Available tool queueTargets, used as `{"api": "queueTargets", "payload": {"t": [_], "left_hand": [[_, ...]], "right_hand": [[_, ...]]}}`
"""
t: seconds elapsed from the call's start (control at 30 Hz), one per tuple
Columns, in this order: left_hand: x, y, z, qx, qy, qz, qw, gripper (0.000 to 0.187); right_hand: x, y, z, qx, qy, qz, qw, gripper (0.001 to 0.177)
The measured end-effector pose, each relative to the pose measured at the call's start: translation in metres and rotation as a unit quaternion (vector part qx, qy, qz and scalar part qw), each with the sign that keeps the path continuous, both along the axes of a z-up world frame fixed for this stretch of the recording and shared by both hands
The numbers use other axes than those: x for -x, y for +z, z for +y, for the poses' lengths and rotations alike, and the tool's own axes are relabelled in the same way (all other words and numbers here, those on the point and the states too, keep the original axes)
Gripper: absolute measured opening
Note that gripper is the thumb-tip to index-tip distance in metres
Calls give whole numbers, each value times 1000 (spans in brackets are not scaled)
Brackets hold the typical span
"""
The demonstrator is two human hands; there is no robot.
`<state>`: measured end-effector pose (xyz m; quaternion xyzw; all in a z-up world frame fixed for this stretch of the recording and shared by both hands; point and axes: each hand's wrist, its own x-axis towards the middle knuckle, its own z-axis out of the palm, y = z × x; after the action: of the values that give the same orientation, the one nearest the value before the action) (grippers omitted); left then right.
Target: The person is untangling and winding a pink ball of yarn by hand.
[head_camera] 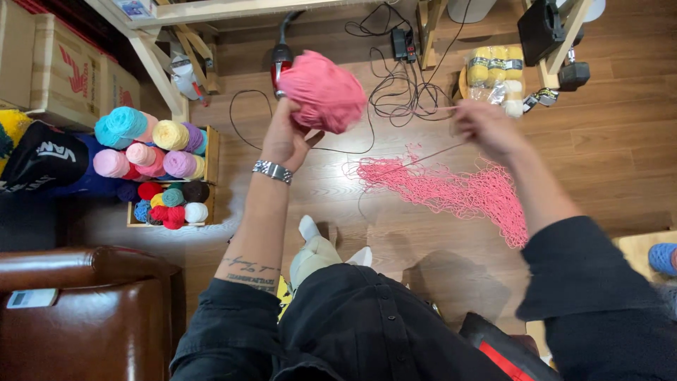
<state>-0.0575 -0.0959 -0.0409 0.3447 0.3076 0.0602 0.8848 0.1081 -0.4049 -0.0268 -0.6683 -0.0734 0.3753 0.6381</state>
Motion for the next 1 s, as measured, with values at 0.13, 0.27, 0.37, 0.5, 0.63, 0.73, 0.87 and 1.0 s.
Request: {"api": "queueTargets", "payload": {"t": [0.13,0.27,0.37,0.5,0.63,0.73,0.87,1.0], "left_hand": [[27,36,4,-21,21,10,1000,26],[40,33,24,-39,86,60,994,23],[44,43,29,-42,89,54,994,35],[32,38,23,-12,93,-5,996,30],[6,19,10,20,20,-39,999,31],[-10,7,-4,32,-58,-18,998,34],[-18,8,-25,45,-128,2,991,26],[-22,-20,-18,40,-134,4,990,24]], "right_hand": [[-72,-42,-76,122,-220,-102,962,18],[-132,-83,-168,163,-506,-181,828,29],[-148,-113,-213,199,-550,-254,770,41],[-133,-118,-170,248,-537,-269,760,15],[-39,-48,-43,129,-215,-369,895,29],[21,13,35,55,-47,-313,947,55],[55,37,83,-63,101,-197,973,74],[56,38,86,-62,131,-90,985,48]]}}
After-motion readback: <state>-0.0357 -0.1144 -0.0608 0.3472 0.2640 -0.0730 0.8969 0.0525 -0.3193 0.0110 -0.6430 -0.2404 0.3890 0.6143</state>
